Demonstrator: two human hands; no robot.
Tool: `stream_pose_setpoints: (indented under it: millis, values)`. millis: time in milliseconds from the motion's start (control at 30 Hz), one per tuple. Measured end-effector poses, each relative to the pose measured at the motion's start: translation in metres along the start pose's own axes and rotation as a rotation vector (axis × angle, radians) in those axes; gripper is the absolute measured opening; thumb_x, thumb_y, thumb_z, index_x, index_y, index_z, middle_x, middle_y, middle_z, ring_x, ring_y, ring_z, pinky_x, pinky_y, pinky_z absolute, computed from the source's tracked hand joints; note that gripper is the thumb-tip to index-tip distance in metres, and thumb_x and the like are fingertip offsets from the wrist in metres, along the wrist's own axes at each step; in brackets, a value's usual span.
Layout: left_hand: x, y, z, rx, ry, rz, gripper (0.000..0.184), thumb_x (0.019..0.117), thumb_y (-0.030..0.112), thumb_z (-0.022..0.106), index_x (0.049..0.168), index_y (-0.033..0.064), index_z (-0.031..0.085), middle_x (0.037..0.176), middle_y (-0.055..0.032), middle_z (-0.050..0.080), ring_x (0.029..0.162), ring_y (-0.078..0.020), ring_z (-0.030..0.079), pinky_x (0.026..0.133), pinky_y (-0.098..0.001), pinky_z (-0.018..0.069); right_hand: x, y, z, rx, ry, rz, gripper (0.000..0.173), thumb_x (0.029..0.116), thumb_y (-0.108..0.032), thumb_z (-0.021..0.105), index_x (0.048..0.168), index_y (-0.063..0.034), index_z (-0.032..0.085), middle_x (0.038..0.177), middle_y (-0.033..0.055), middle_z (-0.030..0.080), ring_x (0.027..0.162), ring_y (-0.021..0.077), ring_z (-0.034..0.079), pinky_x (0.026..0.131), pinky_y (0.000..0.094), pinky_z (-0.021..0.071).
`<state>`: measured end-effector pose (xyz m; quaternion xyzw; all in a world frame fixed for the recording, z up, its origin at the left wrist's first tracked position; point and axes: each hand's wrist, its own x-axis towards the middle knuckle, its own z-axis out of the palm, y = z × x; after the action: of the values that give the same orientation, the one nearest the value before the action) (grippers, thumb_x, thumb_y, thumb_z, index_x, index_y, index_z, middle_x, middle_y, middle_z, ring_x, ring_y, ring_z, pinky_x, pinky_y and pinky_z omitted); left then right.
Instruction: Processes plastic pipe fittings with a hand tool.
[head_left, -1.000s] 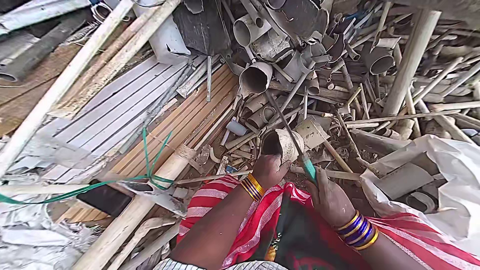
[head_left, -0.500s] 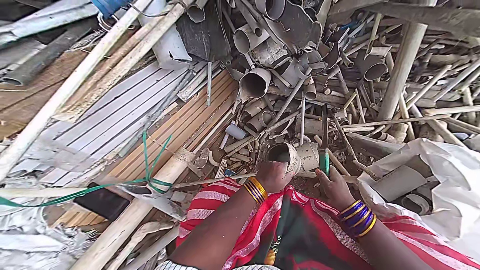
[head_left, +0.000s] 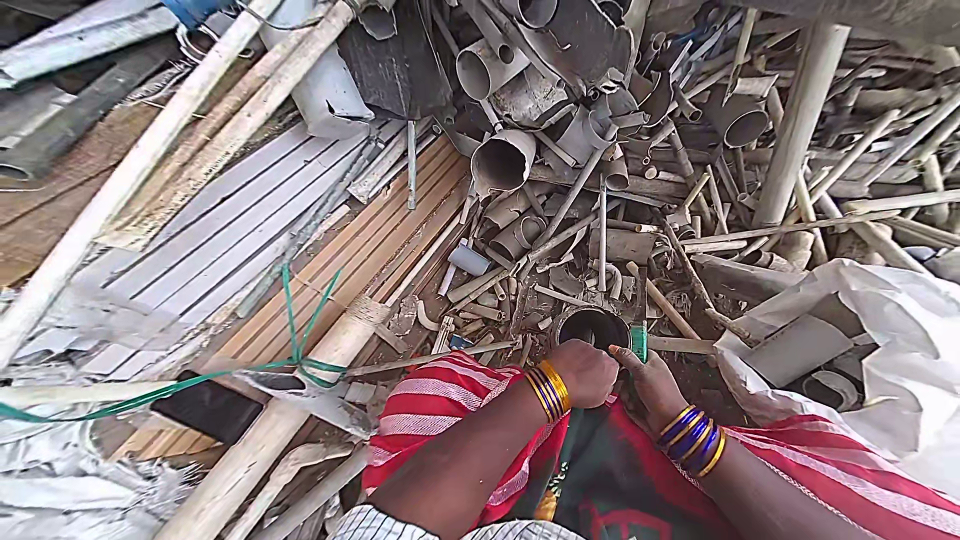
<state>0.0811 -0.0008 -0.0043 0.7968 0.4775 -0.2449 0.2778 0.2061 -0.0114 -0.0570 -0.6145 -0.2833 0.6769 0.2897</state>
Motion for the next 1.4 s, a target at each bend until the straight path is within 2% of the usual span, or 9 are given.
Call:
stream_pose_setpoints:
  millis: [100, 300, 500, 567, 700, 833, 1000, 1200, 1400]
  values:
    - [-0.005, -0.006, -0.001, -0.008, 0.073, 0.062, 0.037, 0.1082, 0.025, 0.043, 0.111, -0.0065, 0.063, 0.108, -0.0259, 0.068, 0.108, -0.0422, 0.066, 0.093, -0.0585, 0.0474, 0.002, -0.003, -0.001, -0.03, 0.02, -0.088, 0.031, 0.1027, -0.019, 0.061, 0.12, -0.0012, 0.044, 0.067, 0.0055, 0.052, 0.041, 0.0089, 0.045, 0.038, 0.0229, 0.0411]
    - [-0.02, -0.08, 0.024, -0.742, 1.245, 0.261, 0.043, 0.1043, 0.026, 0.049, 0.118, -0.0091, 0.07, 0.12, -0.0198, 0.072, 0.113, -0.0187, 0.07, 0.1, -0.0327, 0.0535, 0.011, -0.016, -0.016, -0.053, 0.093, -0.23, 0.037, 0.0934, -0.011, 0.065, 0.124, 0.0029, 0.049, 0.087, 0.008, 0.057, 0.065, 0.0106, 0.058, 0.058, 0.0267, 0.0489]
    - [0.01, -0.092, 0.009, -1.808, 0.85, -0.431, 0.064, 0.1105, 0.05, 0.029, 0.154, 0.0043, 0.039, 0.152, -0.0212, 0.047, 0.135, -0.0348, 0.051, 0.105, -0.0546, 0.0447, -0.004, -0.036, -0.027, -0.043, -0.048, -0.484, 0.06, 0.0747, -0.011, 0.066, 0.13, -0.001, 0.045, 0.086, 0.0002, 0.058, 0.056, 0.0033, 0.055, 0.049, 0.0201, 0.0476]
    - [0.015, -0.085, 0.015, -1.998, 0.78, -0.243, 0.076, 0.1049, 0.065, 0.013, 0.151, 0.0125, 0.041, 0.14, -0.0184, 0.057, 0.122, -0.0328, 0.059, 0.09, -0.0544, 0.0527, -0.013, -0.041, -0.025, -0.004, -0.121, -0.595, 0.059, 0.0708, -0.012, 0.067, 0.125, -0.0048, 0.044, 0.082, -0.0056, 0.06, 0.051, -0.0012, 0.055, 0.044, 0.0166, 0.0478]
    - [0.008, -0.082, 0.019, -2.344, 0.855, 0.477, 0.076, 0.0984, 0.075, 0.015, 0.13, 0.0202, 0.057, 0.113, -0.0032, 0.072, 0.108, -0.0158, 0.069, 0.089, -0.0392, 0.0587, -0.019, -0.034, -0.023, -0.17, -0.237, -0.94, 0.076, 0.0732, -0.032, 0.079, 0.131, 0.0055, 0.046, 0.106, -0.0032, 0.067, 0.094, -0.0062, 0.066, 0.082, 0.0145, 0.0567]
    - [0.009, -0.083, 0.027, -2.367, 0.91, 0.355, 0.071, 0.1023, 0.07, 0.014, 0.123, 0.0196, 0.06, 0.102, -0.0013, 0.071, 0.095, -0.0132, 0.068, 0.081, -0.0353, 0.0581, -0.04, -0.038, -0.014, -0.407, -0.125, -0.958, 0.077, 0.0751, -0.045, 0.076, 0.129, 0.0049, 0.053, 0.095, 0.0002, 0.067, 0.082, -0.0058, 0.062, 0.073, 0.0147, 0.052]
    - [0.006, -0.068, 0.05, -2.022, 1.045, 0.052, 0.045, 0.1131, 0.018, 0.011, 0.139, -0.0003, 0.043, 0.112, -0.009, 0.057, 0.097, -0.0073, 0.057, 0.086, -0.0228, 0.0506, -0.053, -0.044, -0.009, -0.452, -0.112, -0.664, 0.063, 0.0789, -0.039, 0.078, 0.125, -0.0044, 0.053, 0.079, 0.0023, 0.062, 0.063, 0.0106, 0.062, 0.058, 0.0328, 0.053]
    - [0.011, -0.07, 0.029, -1.918, 0.921, -0.056, 0.068, 0.1092, 0.05, 0.002, 0.117, 0.011, 0.057, 0.086, -0.0065, 0.071, 0.075, -0.0149, 0.071, 0.063, -0.0317, 0.06, -0.034, -0.066, -0.044, -0.037, -0.193, -0.587, 0.054, 0.0773, -0.009, 0.069, 0.128, -0.0124, 0.05, 0.078, -0.0022, 0.061, 0.052, 0.0031, 0.055, 0.045, 0.0183, 0.0473]
    - [0.001, -0.125, -0.005, -1.843, 1.122, -0.386, 0.068, 0.1116, 0.049, 0.019, 0.157, 0.0005, 0.029, 0.157, -0.0257, 0.04, 0.143, -0.0377, 0.043, 0.113, -0.0538, 0.0371, -0.02, -0.079, -0.098, 0.481, -0.386, -0.783, 0.021, 0.0709, -0.038, 0.084, 0.086, -0.0276, 0.073, 0.076, -0.0087, 0.074, 0.061, -0.0003, 0.067, 0.053, 0.0194, 0.0564]
